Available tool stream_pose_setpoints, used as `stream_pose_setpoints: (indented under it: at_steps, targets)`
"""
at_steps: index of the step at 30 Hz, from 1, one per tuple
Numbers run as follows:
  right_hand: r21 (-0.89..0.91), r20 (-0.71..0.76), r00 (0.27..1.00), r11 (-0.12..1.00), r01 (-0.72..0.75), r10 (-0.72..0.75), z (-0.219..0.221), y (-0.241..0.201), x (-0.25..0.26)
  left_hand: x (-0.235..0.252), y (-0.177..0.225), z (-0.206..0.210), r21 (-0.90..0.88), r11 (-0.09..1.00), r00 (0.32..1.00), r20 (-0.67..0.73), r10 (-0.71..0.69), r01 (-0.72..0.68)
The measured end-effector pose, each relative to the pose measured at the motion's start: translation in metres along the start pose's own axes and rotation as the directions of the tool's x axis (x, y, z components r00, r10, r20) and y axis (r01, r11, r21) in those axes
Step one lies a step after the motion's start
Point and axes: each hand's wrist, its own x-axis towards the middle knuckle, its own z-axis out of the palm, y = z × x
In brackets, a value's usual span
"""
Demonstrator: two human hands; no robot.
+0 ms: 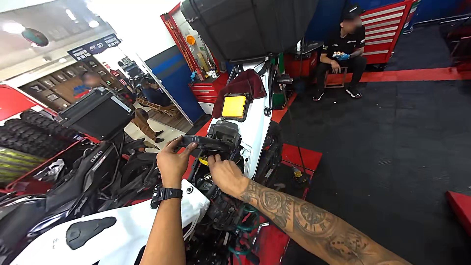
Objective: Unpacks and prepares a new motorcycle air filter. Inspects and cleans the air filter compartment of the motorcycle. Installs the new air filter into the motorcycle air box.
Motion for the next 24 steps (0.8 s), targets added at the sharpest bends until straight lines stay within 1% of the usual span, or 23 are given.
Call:
stream_pose_setpoints:
  at_steps: [2,3,4,5,7,8,9,10,12,13,14,15,17,18,19,21,22,24]
  targets:
    - [-0.069,-0.022,0.998,0.996,-0.061,0.059,-0.004,-0.002,-0.014,-0.003,-0.003,0.001,-0.006,1.0,1.0,-0.007,-0.01,0.009]
    - [-0.076,-0.052,0.997,0.995,-0.058,0.054,-0.007,-0.004,-0.021,-0.005,-0.004,0.001,-0.01,1.0,1.0,-0.01,-0.017,0.017]
    - [-0.07,-0.097,0.995,0.997,-0.022,0.015,-0.009,-0.005,-0.029,-0.006,-0.004,0.001,-0.016,1.0,1.0,-0.015,-0.023,0.022]
    - [-0.059,-0.161,0.986,0.997,0.044,-0.053,-0.009,-0.005,-0.034,-0.006,-0.005,0.002,-0.017,0.999,0.999,-0.017,-0.027,0.027]
    - [-0.018,-0.299,0.93,0.976,0.219,-0.214,-0.005,0.001,-0.037,-0.007,-0.005,0.003,-0.011,1.0,0.999,-0.021,-0.028,0.027]
    - [0.002,-0.353,0.894,0.955,0.297,-0.277,-0.001,0.006,-0.034,-0.006,-0.004,0.003,-0.004,1.0,0.999,-0.022,-0.026,0.025]
    - [0.003,-0.376,0.874,0.942,0.335,-0.31,0.004,0.011,-0.031,-0.005,-0.003,0.003,-0.002,1.0,1.0,-0.019,-0.023,0.023]
    - [-0.011,-0.354,0.885,0.948,0.319,-0.302,0.007,0.016,-0.029,-0.004,-0.002,0.004,-0.001,1.0,1.0,-0.016,-0.021,0.021]
    - [-0.051,-0.233,0.957,0.985,0.167,-0.175,0.007,0.023,-0.031,-0.003,0.001,0.003,-0.004,1.0,1.0,-0.012,-0.024,0.024]
    - [-0.058,-0.19,0.976,0.993,0.099,-0.109,0.007,0.025,-0.033,-0.003,0.002,0.004,-0.007,1.0,1.0,-0.013,-0.029,0.029]
    - [-0.055,-0.182,0.979,0.995,0.081,-0.089,0.007,0.029,-0.036,-0.002,0.001,0.005,-0.017,0.999,0.999,-0.018,-0.033,0.033]
    - [-0.034,-0.211,0.969,0.992,0.123,-0.127,0.008,0.033,-0.04,-0.003,0.0,0.006,-0.028,0.999,0.999,-0.024,-0.036,0.035]
    - [0.016,-0.306,0.922,0.967,0.253,-0.237,0.011,0.038,-0.043,-0.003,0.0,0.006,-0.037,0.999,0.999,-0.038,-0.031,0.03]
    - [0.017,-0.306,0.919,0.964,0.266,-0.248,0.011,0.039,-0.043,-0.004,0.001,0.006,-0.035,0.999,0.999,-0.042,-0.026,0.025]
    - [0.011,-0.268,0.939,0.974,0.227,-0.216,0.01,0.039,-0.043,-0.005,0.003,0.007,-0.034,0.999,0.999,-0.042,-0.024,0.023]
    - [0.003,-0.172,0.983,0.997,0.073,-0.071,0.004,0.04,-0.041,-0.007,0.005,0.007,-0.037,0.999,0.999,-0.043,-0.029,0.027]
    - [0.009,-0.125,0.992,1.0,0.016,-0.014,0.002,0.042,-0.04,-0.007,0.004,0.007,-0.039,0.999,0.999,-0.047,-0.026,0.024]
    - [0.08,-0.08,0.997,0.997,-0.009,0.015,0.003,0.048,-0.041,-0.009,-0.001,0.008,-0.053,0.998,0.998,-0.063,-0.025,0.022]
